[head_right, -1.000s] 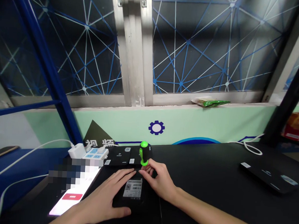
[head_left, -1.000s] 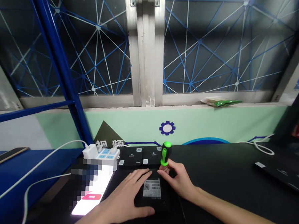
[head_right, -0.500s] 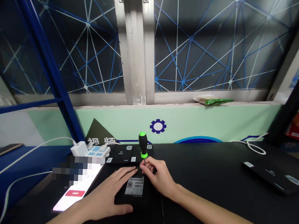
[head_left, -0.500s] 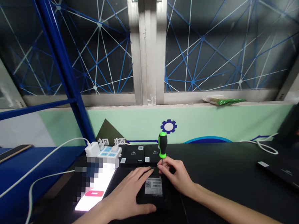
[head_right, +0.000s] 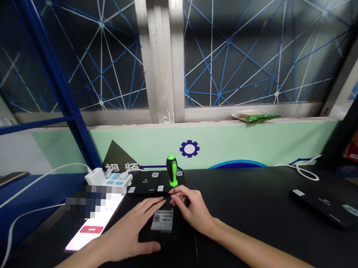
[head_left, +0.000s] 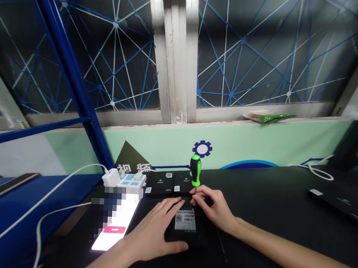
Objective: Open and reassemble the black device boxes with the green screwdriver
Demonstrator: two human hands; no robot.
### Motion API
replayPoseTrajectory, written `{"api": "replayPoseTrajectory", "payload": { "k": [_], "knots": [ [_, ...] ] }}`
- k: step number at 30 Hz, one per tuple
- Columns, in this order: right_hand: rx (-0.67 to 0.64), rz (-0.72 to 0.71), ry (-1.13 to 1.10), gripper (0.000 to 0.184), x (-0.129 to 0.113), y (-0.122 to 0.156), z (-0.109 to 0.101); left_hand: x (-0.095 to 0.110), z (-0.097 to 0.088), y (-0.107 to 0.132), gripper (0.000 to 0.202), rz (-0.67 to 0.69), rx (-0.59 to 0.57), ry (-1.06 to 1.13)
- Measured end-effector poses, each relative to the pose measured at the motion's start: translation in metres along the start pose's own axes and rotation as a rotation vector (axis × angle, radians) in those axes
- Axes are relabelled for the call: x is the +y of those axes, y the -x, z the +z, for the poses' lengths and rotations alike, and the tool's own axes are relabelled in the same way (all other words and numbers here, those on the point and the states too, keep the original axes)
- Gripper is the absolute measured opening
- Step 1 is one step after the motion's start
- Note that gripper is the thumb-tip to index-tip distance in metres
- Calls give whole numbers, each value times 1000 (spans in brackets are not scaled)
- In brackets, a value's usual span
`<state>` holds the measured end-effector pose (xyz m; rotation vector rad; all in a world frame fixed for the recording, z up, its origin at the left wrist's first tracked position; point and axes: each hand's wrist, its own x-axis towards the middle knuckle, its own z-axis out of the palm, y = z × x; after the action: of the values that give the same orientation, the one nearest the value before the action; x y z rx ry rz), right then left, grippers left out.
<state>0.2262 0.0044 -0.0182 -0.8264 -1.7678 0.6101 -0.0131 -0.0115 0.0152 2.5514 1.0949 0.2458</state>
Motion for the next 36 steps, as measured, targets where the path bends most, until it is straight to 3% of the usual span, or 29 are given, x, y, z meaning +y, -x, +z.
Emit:
{"api": "replayPoseTrajectory", "payload": {
  "k": [11, 20, 32, 36],
  "knots": [
    [56, 13, -9, 18, 2, 0, 3, -1, 0, 1, 92, 12, -4, -10],
    [-22, -42, -49, 14, 0, 3, -2, -2, 2, -1, 92, 7, -11, -35],
    [99, 6, -27, 10, 3, 1, 3, -4, 2, -1, 92, 32, 0, -4],
    [46, 8, -30, 9, 2, 1, 1, -5, 3, 0, 91, 27, 6, -7]
  ]
}}
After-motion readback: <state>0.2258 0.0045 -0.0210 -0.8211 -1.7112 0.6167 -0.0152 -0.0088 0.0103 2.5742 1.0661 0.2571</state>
